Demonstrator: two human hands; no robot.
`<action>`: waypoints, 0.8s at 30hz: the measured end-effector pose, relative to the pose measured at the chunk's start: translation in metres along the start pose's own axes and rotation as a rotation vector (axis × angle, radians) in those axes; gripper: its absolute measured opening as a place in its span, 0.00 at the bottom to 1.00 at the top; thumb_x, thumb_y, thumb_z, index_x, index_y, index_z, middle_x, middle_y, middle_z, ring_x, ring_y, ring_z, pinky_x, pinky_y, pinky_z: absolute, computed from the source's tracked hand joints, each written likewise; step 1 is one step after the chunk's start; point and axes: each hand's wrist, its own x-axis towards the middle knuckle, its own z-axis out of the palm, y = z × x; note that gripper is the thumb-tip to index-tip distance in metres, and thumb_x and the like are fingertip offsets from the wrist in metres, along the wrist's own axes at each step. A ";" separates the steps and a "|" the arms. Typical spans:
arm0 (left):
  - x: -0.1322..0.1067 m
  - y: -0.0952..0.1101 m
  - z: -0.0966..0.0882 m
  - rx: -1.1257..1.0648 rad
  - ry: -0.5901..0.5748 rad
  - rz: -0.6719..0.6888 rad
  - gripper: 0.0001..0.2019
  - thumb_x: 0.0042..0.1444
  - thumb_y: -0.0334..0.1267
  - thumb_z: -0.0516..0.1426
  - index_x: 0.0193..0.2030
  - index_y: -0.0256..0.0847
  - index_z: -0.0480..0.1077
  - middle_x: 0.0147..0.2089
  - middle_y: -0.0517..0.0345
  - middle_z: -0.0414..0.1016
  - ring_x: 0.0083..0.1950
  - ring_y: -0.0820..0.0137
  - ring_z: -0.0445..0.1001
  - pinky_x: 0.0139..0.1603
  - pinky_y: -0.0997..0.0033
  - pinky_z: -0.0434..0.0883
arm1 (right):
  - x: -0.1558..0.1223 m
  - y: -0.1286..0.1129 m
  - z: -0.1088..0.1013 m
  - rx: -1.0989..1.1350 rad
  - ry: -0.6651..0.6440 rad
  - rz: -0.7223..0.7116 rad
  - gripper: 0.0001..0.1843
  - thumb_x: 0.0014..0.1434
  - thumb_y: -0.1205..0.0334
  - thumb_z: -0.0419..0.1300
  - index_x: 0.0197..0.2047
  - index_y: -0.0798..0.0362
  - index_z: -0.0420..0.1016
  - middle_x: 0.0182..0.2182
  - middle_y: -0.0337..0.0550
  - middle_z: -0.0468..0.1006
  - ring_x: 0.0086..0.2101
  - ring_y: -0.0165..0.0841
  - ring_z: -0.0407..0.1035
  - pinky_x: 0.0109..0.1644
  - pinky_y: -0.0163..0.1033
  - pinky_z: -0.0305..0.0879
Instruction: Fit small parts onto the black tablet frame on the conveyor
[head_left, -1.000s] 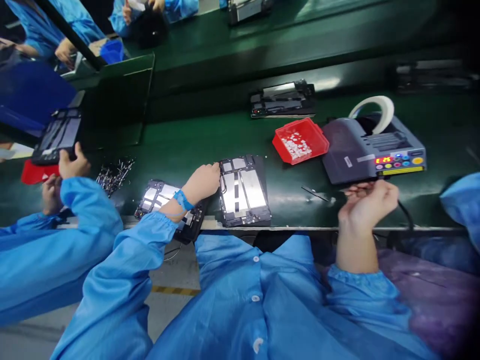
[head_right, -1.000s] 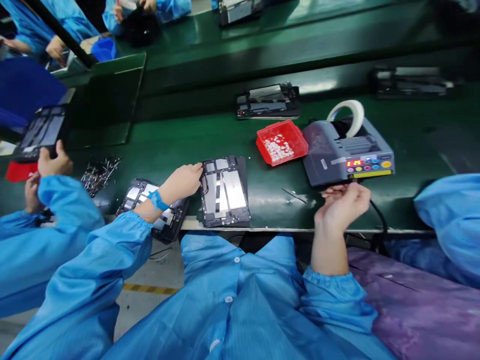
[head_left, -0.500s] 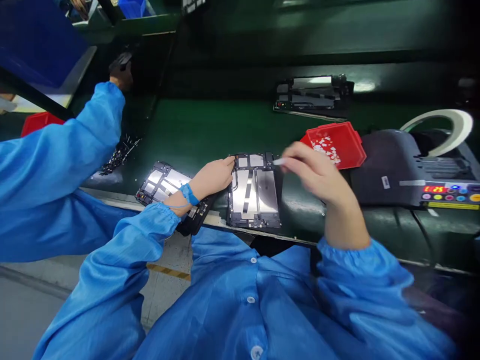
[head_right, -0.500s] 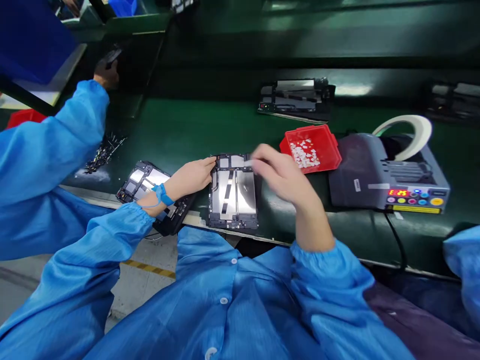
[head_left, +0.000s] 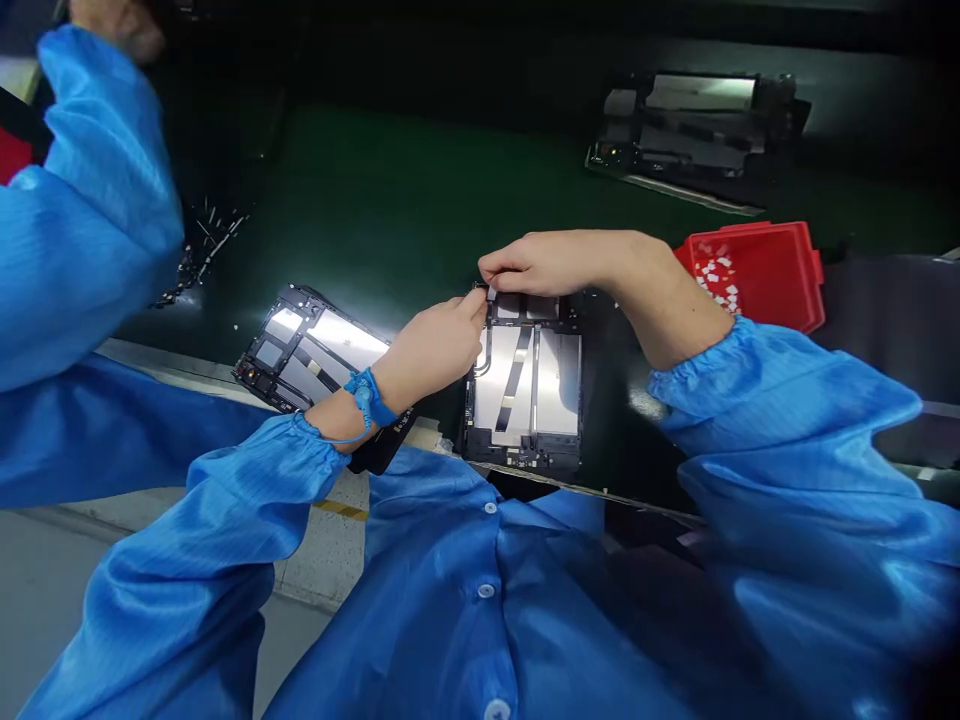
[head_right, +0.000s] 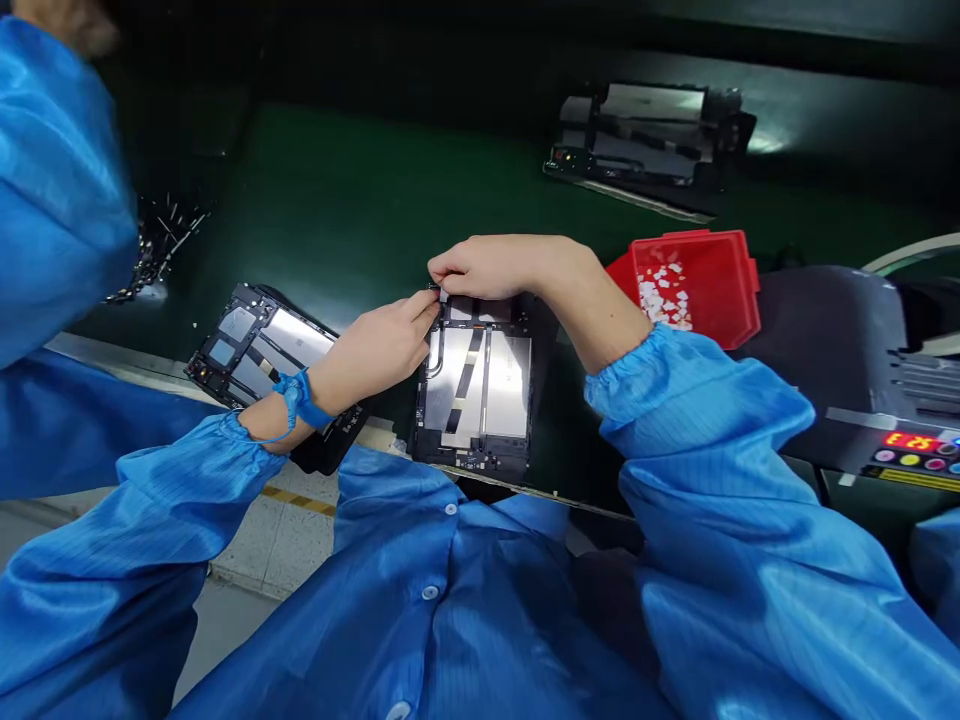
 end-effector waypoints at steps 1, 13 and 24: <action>0.000 0.000 0.001 -0.002 0.009 0.005 0.23 0.73 0.28 0.50 0.71 0.29 0.72 0.70 0.33 0.75 0.61 0.54 0.82 0.66 0.55 0.80 | 0.000 0.001 0.001 0.003 0.011 0.005 0.10 0.71 0.49 0.63 0.43 0.44 0.80 0.35 0.41 0.79 0.40 0.41 0.71 0.46 0.44 0.61; 0.000 -0.001 0.002 -0.002 -0.001 0.006 0.25 0.73 0.28 0.48 0.73 0.26 0.70 0.70 0.30 0.74 0.62 0.53 0.81 0.66 0.53 0.80 | 0.001 -0.002 -0.002 -0.103 -0.024 -0.065 0.11 0.74 0.54 0.57 0.45 0.47 0.80 0.36 0.41 0.81 0.39 0.39 0.72 0.44 0.43 0.59; 0.001 -0.001 0.007 0.005 0.016 -0.011 0.28 0.72 0.29 0.50 0.76 0.29 0.69 0.71 0.33 0.75 0.65 0.53 0.81 0.69 0.52 0.79 | 0.004 0.001 -0.004 -0.202 -0.045 -0.115 0.17 0.76 0.54 0.53 0.54 0.47 0.82 0.42 0.43 0.85 0.44 0.41 0.75 0.46 0.45 0.61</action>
